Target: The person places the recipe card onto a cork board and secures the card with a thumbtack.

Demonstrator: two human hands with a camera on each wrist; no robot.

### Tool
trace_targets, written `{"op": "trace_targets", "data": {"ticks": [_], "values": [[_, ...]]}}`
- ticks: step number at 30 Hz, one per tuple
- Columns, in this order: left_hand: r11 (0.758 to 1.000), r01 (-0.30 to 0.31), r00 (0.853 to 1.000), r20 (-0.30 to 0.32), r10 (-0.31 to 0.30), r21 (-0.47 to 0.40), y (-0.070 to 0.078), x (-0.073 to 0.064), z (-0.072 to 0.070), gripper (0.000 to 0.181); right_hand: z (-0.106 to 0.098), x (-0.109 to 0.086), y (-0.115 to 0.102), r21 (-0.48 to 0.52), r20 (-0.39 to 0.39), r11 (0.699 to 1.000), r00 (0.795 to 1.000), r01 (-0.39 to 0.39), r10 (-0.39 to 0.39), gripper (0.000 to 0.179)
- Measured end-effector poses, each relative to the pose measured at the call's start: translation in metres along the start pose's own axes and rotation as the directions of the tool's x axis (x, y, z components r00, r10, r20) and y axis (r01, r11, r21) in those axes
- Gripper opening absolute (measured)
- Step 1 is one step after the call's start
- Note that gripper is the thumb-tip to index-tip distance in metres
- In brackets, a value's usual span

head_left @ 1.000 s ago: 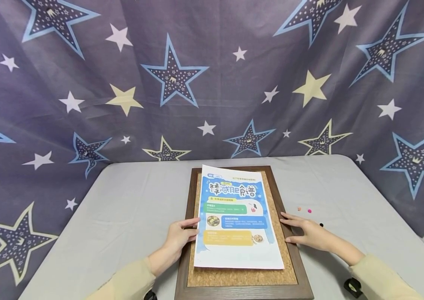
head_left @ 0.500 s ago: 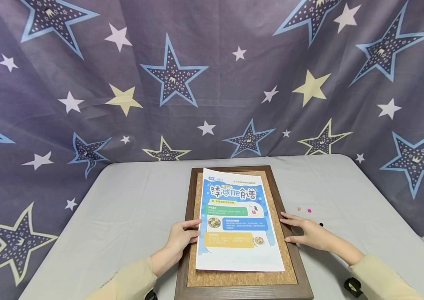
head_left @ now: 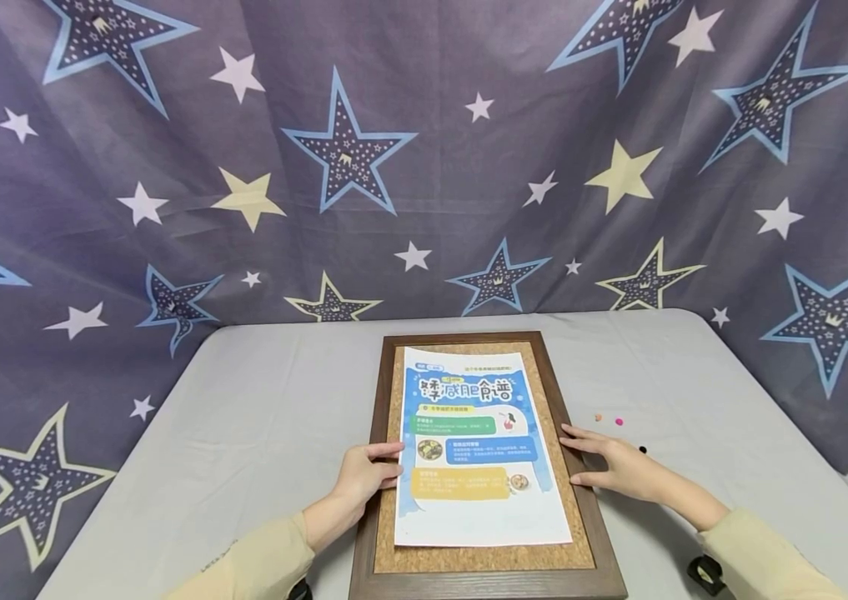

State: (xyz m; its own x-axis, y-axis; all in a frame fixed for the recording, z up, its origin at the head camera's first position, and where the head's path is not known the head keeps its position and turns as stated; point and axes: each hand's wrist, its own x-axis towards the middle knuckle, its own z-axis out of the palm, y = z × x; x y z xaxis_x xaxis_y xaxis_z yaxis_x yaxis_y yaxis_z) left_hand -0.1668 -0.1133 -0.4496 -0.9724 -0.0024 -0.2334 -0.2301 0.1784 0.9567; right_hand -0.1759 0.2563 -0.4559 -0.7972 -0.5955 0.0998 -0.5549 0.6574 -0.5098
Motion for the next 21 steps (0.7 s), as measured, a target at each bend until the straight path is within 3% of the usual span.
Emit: {"op": "trace_targets", "data": {"ticks": [9, 21], "values": [[0.999, -0.018, 1.000, 0.002, 0.018, 0.032, -0.0024, 0.0014, 0.0009, 0.033, 0.0002, -0.0001, 0.0004, -0.007, -0.001, 1.000, 1.000, -0.002, 0.002, 0.061], [0.989, -0.086, 0.996, 0.023, 0.084, 0.117, -0.0020, 0.0012, 0.0018, 0.030, 0.0000, -0.0001, -0.0001, -0.004, 0.001, 1.000, 1.000, -0.004, 0.004, 0.060]]}}
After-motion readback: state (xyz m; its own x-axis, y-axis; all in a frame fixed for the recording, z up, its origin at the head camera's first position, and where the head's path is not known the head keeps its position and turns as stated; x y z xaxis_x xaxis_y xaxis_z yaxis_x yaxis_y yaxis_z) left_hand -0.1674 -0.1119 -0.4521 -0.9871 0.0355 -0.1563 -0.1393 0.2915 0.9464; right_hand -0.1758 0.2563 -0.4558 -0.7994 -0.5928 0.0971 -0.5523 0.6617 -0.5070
